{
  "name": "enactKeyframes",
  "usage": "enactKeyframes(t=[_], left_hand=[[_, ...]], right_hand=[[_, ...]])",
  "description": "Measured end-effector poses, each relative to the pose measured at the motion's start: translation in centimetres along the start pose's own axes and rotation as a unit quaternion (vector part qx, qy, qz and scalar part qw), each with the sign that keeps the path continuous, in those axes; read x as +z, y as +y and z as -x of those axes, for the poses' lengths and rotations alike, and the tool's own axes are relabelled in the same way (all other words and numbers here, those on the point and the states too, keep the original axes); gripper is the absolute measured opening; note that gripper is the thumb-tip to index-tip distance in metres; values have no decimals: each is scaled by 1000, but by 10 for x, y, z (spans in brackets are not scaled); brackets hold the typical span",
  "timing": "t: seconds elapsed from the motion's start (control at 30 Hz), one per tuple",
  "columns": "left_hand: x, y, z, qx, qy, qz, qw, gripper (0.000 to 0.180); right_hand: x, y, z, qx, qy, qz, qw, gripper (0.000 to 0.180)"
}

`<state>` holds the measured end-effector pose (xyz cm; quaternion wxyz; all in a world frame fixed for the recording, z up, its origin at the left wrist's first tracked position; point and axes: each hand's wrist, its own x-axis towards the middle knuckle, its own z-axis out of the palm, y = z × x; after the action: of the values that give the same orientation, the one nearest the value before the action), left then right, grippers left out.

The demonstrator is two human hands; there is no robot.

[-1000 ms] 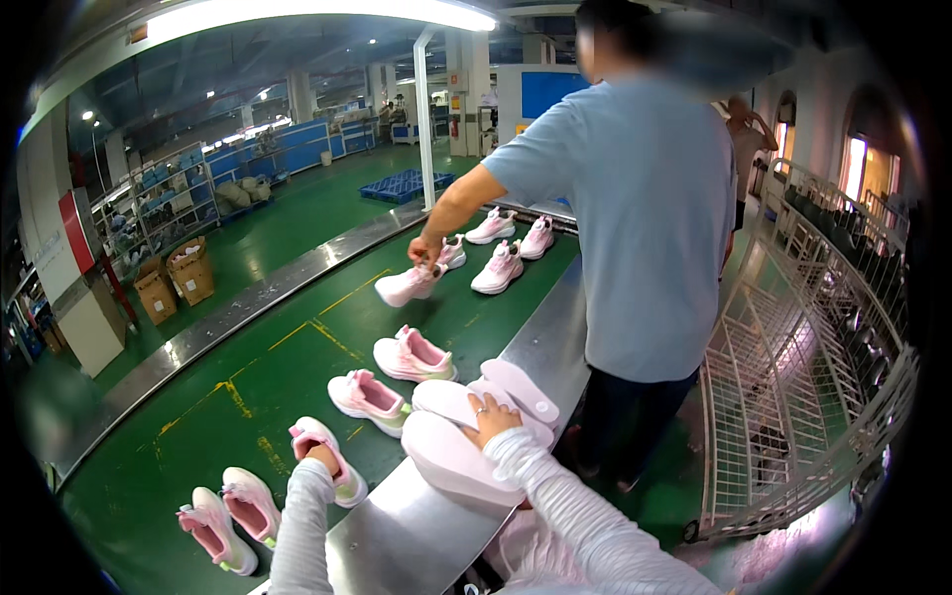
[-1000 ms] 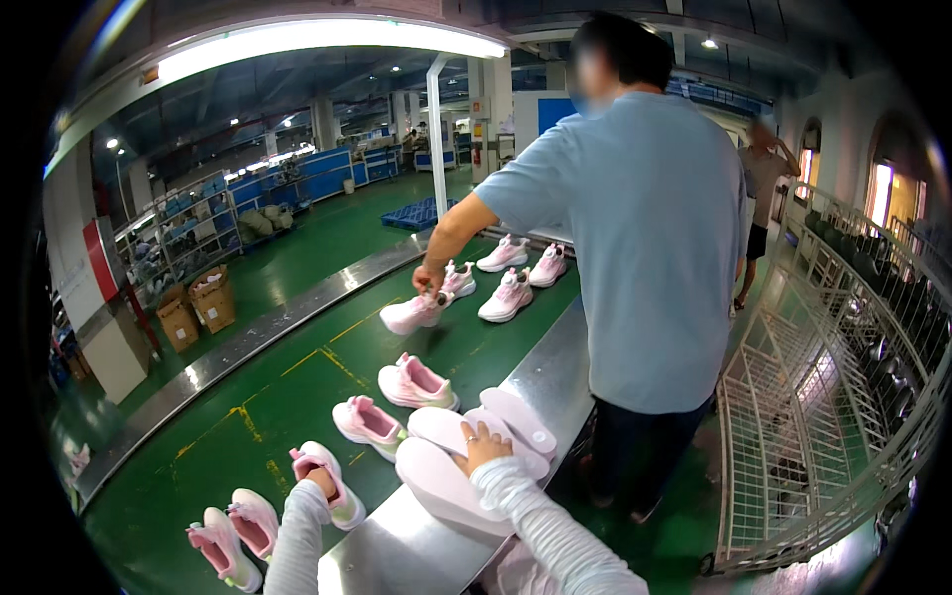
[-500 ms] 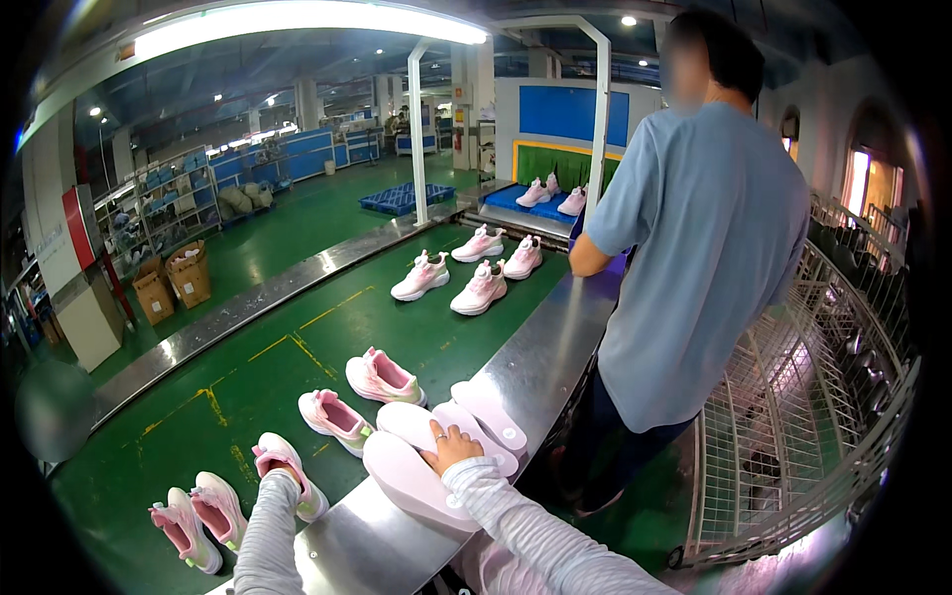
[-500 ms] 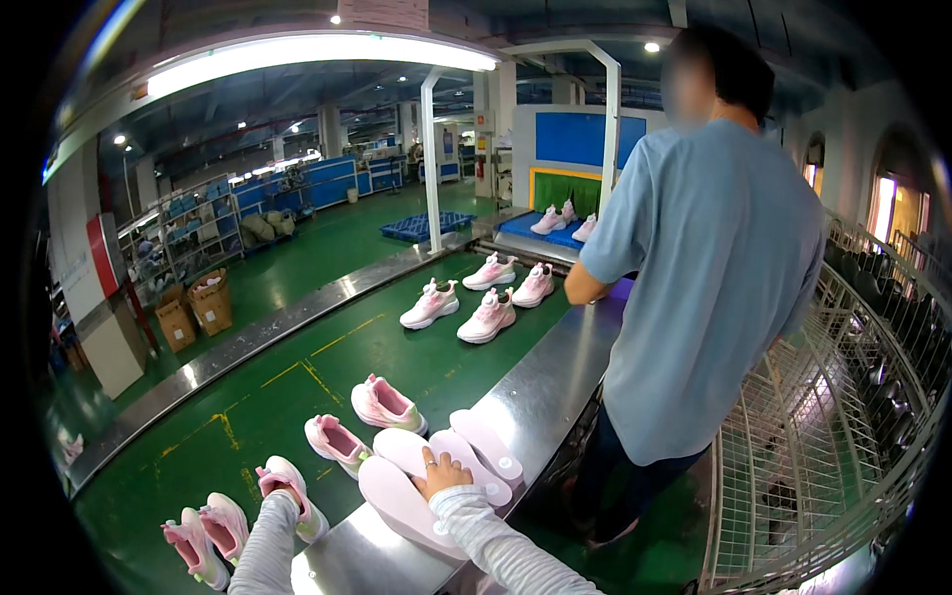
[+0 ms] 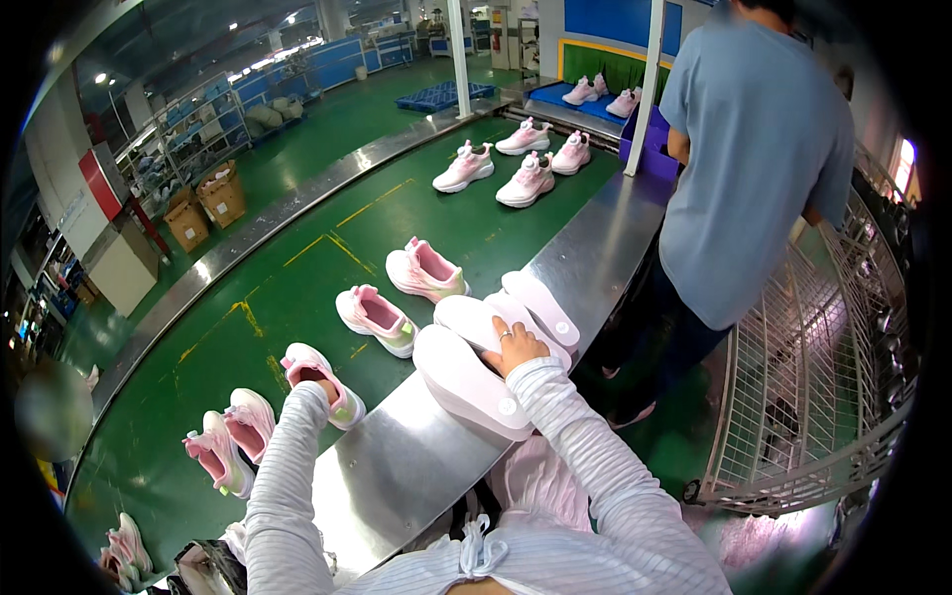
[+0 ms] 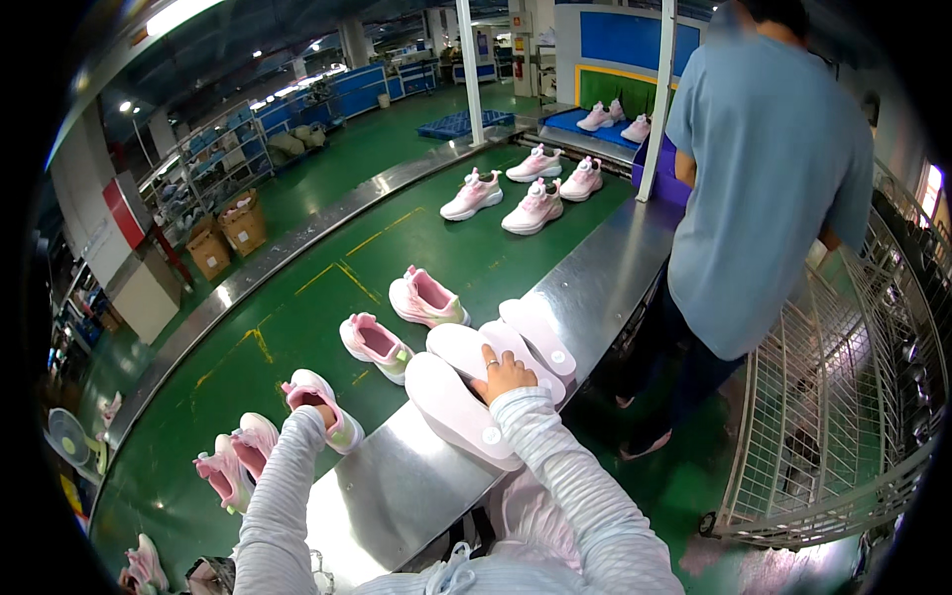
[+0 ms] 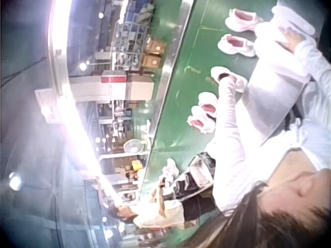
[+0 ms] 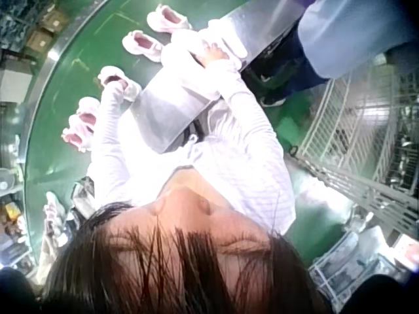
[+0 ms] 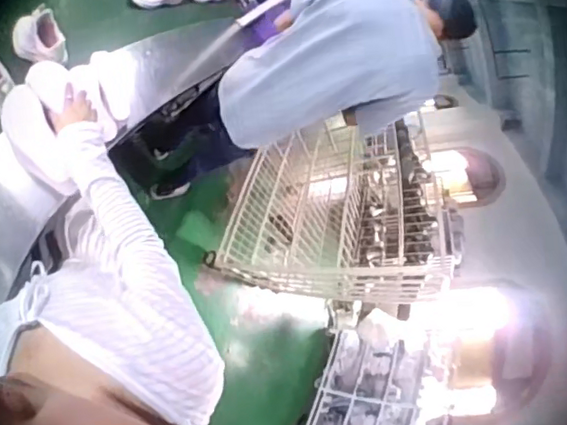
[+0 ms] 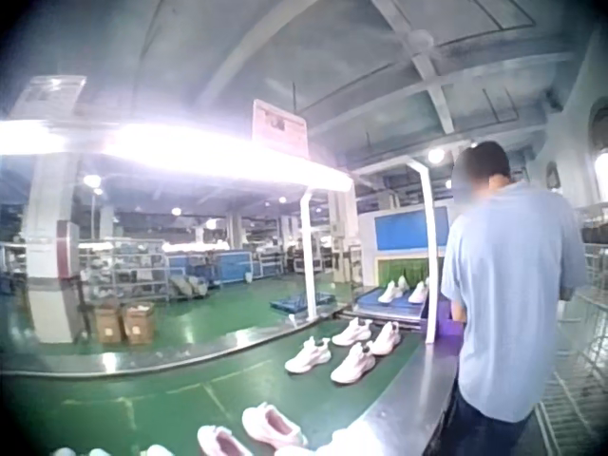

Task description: The person inserts pink plastic shoe trees into pink and white sneakers on a factory assembly line. They pick up the shoes from the conveyor belt, insert the trees, and place the shoes back on the belt for the next stage of production.

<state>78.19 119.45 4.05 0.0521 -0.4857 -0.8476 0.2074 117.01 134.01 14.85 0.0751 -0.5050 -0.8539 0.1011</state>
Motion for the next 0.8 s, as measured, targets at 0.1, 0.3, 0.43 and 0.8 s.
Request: enactKeyframes(t=[0.1, 0.3, 0.43, 0.8], left_hand=[[-30, -14, 22, 98, -167, -22, 981, 26], [-126, 26, 47, 148, 80, 230, 959, 32], [-154, 87, 40, 150, 87, 372, 912, 39], [-118, 45, 45, 214, -87, 390, 892, 42]], right_hand=[[-8, 2, 13, 5, -7, -11, 1000, 61], [-36, 1, -1, 34, -127, -26, 991, 90], [-55, 17, -18, -36, -158, 75, 984, 95], [-104, 1, -31, -111, 26, -115, 987, 31]])
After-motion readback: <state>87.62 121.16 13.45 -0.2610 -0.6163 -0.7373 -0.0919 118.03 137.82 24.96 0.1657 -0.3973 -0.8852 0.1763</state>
